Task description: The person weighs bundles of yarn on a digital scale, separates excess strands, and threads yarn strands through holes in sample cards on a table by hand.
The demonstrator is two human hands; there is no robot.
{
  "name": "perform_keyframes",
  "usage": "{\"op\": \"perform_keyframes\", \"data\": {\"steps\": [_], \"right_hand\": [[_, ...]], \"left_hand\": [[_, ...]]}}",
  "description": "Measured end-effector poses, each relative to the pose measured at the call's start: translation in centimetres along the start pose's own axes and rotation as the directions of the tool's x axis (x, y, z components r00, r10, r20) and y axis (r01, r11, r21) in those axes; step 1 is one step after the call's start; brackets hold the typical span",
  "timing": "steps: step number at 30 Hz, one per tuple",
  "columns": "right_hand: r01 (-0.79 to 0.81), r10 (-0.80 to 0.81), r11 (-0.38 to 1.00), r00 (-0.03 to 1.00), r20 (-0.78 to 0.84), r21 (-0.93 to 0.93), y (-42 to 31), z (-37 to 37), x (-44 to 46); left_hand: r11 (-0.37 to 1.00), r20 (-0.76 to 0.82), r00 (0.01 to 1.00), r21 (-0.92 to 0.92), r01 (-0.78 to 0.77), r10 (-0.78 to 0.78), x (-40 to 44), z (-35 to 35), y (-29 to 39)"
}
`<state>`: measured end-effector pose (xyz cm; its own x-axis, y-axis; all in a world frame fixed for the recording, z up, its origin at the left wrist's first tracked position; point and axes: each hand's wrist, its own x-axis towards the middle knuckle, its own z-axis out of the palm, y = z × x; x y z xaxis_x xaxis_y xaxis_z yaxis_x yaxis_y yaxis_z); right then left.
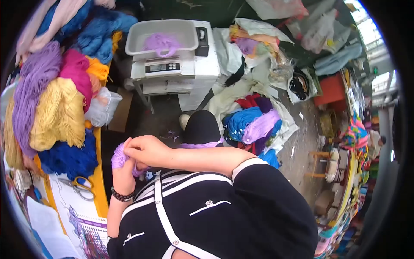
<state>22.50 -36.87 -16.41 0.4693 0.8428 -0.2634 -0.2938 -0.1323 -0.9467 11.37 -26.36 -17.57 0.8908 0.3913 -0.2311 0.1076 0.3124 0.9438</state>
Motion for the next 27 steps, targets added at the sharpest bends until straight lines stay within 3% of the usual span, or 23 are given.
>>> {"op": "perform_keyframes", "data": {"steps": [2, 4, 6, 8, 11, 14, 16, 18, 20, 22, 27], "right_hand": [[0.015, -0.015, 1.0, 1.0, -0.024, 0.006, 0.0, -0.2, -0.3], [0.06, -0.065, 0.99, 0.997, -0.034, -0.127, -0.2, -0.2, -1.1], [0.036, -0.035, 0.998, 0.999, 0.018, -0.059, -0.1, -0.5, -1.4], [0.387, -0.409, 0.867, 0.913, -0.002, -0.315, 1.2, -0.5, -1.1], [0.313, -0.331, 0.882, 0.944, 0.011, -0.353, 0.9, -0.6, -1.6], [0.341, -0.371, 0.879, 0.928, -0.03, -0.335, 0.6, -0.6, -2.0], [0.29, -0.308, 0.925, 0.951, -0.039, -0.245, 0.2, -0.6, -2.2], [0.279, -0.311, 0.901, 0.949, -0.044, -0.333, 0.1, -0.9, -2.2], [0.262, -0.285, 0.917, 0.958, -0.035, -0.301, 0.3, -1.0, -2.1], [0.248, -0.266, 0.933, 0.963, -0.036, -0.259, 0.2, -1.0, -2.2], [0.176, -0.178, 0.982, 0.984, -0.018, -0.063, 0.2, -1.0, -2.3]], "left_hand": [[1.0, 0.014, 1.0, 0.019, 0.023, -0.023, -0.2, -0.1, -0.9], [1.0, 0.039, 0.999, -0.013, 0.021, -0.021, -0.5, 0.3, -0.5], [0.998, 0.128, 0.992, -0.067, 0.005, 0.004, -1.1, 0.8, 0.7], [0.988, 0.129, 0.991, -0.151, -0.023, 0.043, -1.4, 0.8, 0.9], [0.996, -0.019, 1.0, -0.093, 0.017, -0.019, -1.5, 0.2, 0.3], [0.991, -0.056, 0.998, -0.134, 0.012, -0.02, -1.6, 0.1, 0.0], [0.988, -0.135, 0.991, -0.153, 0.004, -0.025, -1.8, 0.7, 0.2], [0.986, -0.104, 0.995, -0.167, -0.017, -0.001, -1.8, 0.4, 0.2], [0.984, -0.099, 0.995, -0.174, -0.029, 0.012, -1.8, 0.4, 0.2], [0.998, -0.039, 0.999, -0.058, -0.025, 0.023, -1.9, 0.7, 0.3], [0.996, -0.027, 1.0, -0.087, -0.002, -0.001, -1.9, 0.8, 0.5]]}}
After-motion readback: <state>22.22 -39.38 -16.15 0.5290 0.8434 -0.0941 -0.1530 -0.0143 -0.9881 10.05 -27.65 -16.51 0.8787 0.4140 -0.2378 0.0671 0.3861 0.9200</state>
